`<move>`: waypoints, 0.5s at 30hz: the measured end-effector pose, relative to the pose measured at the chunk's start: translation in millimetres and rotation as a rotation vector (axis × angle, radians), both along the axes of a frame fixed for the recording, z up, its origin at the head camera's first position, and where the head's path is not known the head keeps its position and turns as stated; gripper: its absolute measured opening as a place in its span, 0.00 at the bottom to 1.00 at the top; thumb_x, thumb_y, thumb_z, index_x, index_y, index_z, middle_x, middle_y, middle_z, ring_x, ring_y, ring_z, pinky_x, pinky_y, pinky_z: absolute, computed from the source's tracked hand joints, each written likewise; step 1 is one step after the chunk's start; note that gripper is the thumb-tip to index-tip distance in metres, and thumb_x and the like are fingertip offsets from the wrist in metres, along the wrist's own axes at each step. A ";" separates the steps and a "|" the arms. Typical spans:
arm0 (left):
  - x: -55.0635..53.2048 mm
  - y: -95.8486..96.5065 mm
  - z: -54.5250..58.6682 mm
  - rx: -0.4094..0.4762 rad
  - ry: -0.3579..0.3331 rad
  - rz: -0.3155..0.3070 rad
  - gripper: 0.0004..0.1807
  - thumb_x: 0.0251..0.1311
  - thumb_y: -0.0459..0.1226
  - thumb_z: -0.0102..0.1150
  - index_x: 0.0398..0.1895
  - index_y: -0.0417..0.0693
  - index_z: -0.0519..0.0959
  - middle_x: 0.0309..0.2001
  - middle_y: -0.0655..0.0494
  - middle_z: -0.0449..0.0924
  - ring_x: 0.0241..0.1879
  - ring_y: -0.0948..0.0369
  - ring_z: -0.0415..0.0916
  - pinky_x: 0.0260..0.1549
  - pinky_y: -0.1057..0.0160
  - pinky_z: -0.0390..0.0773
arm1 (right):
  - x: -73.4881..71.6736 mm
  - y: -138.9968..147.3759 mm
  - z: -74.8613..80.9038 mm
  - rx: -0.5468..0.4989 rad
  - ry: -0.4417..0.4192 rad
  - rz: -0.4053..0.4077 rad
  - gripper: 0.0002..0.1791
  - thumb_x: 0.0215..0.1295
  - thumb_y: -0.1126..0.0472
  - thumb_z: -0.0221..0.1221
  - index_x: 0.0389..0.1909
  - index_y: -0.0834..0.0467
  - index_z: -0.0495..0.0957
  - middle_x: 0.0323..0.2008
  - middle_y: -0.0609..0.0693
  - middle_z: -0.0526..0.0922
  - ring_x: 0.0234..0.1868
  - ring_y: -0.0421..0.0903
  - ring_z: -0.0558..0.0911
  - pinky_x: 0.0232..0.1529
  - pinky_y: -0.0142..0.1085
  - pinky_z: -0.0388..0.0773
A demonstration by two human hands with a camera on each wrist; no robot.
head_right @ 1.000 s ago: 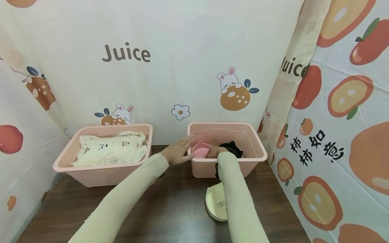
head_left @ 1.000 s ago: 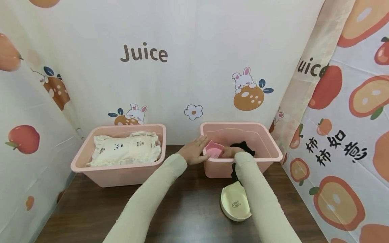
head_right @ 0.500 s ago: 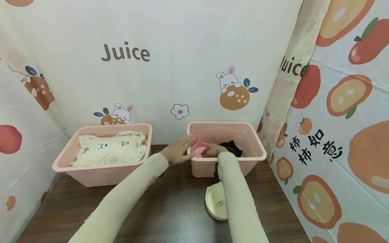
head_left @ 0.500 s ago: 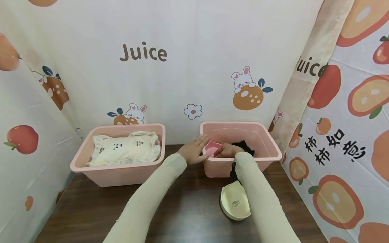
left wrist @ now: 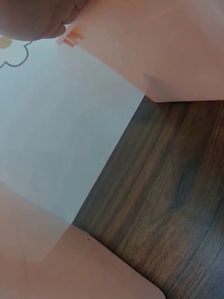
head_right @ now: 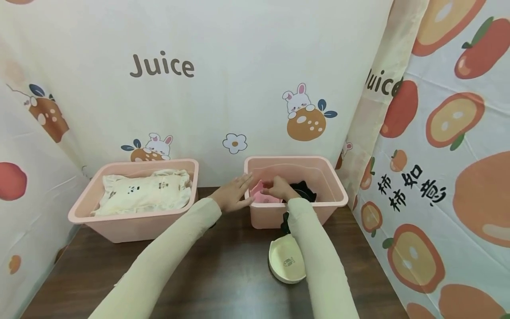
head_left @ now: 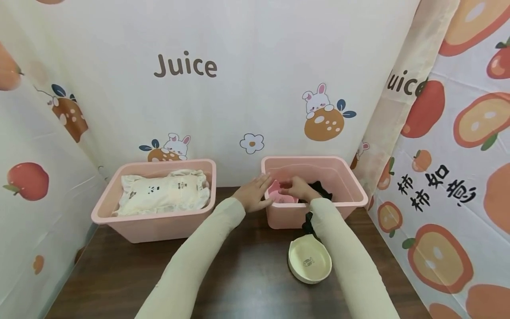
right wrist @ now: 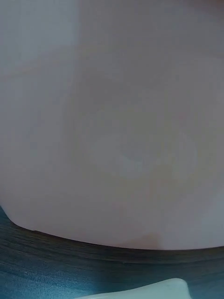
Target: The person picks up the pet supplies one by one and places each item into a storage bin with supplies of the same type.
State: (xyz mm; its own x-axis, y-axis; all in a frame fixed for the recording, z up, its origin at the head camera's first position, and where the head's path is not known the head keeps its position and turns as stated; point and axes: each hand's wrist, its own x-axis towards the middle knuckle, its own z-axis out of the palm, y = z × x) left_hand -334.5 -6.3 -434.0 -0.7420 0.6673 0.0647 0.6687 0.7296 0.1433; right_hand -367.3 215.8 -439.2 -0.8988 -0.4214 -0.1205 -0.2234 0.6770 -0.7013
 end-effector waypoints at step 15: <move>1.4 -1.2 -0.1 0.010 -0.031 0.006 0.41 0.69 0.58 0.37 0.77 0.47 0.44 0.77 0.52 0.38 0.76 0.54 0.37 0.72 0.59 0.44 | 61.9 17.4 34.9 0.054 0.303 0.100 0.30 0.60 0.57 0.65 0.63 0.57 0.72 0.60 0.56 0.76 0.59 0.55 0.76 0.57 0.52 0.74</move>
